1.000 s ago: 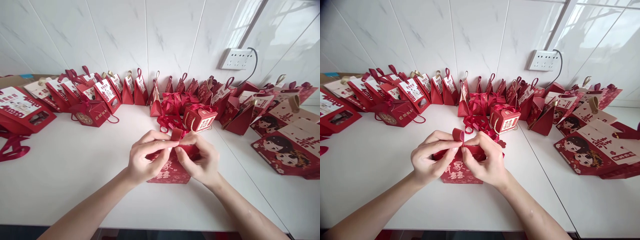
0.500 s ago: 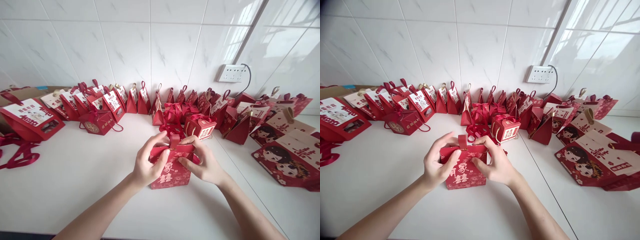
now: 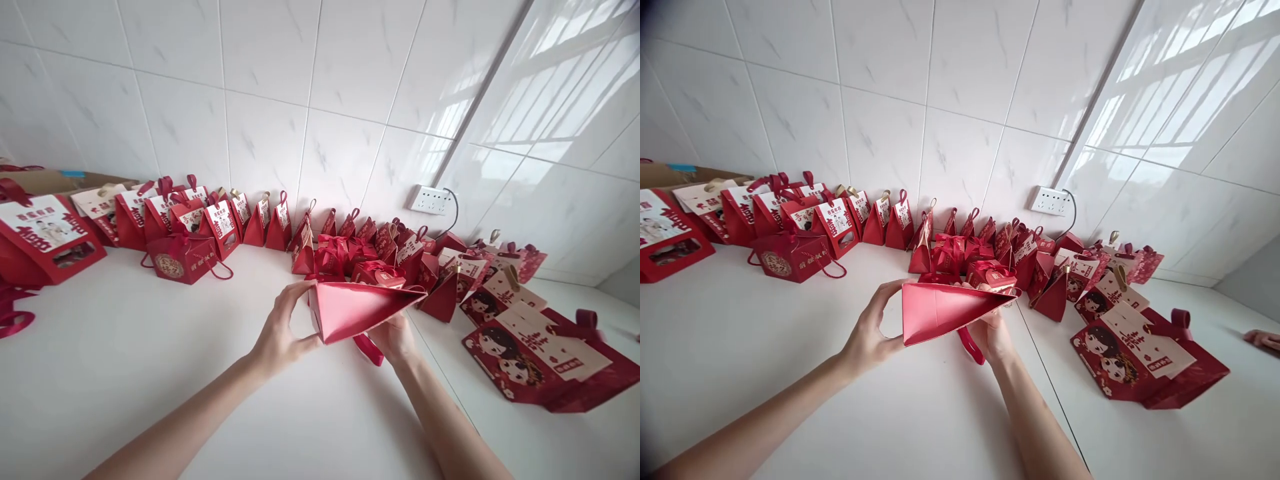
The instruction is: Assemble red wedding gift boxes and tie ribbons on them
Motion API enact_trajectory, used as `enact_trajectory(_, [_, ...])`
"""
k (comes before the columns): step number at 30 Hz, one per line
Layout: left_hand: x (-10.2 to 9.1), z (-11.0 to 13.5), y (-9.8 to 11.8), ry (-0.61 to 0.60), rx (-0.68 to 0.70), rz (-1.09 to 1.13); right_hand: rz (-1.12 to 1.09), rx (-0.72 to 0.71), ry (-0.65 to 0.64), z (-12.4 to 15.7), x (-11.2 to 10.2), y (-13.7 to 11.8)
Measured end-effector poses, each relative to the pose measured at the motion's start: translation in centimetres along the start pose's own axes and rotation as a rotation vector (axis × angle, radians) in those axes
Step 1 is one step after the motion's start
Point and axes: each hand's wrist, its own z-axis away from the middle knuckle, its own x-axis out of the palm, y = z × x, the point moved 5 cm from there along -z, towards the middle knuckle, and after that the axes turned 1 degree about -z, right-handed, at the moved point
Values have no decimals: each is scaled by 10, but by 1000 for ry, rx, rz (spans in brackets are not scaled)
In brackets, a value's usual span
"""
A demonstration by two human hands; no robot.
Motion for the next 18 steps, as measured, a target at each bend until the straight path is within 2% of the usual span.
enact_trajectory(2, [-2,0,2,-12,53,-39,-10,43,5,0,-2,2])
enact_trajectory(5, [-5,-2,-1,18,49,13,4,29,48,0,-6,3])
enact_trajectory(9, [-3,-3,-11,90,-141,261,94,71,121,-3,-12,12])
enact_trajectory(11, [2,-2,-12,47,-245,425,109,143,181,-2,-15,21])
enact_trajectory(13, [8,0,-7,-19,-293,555,102,227,236,0,-17,30])
enact_trajectory(15, [9,1,0,-68,-289,606,109,290,214,2,-17,39])
enact_trajectory(18, [8,1,7,-98,-265,601,174,283,58,3,-10,44])
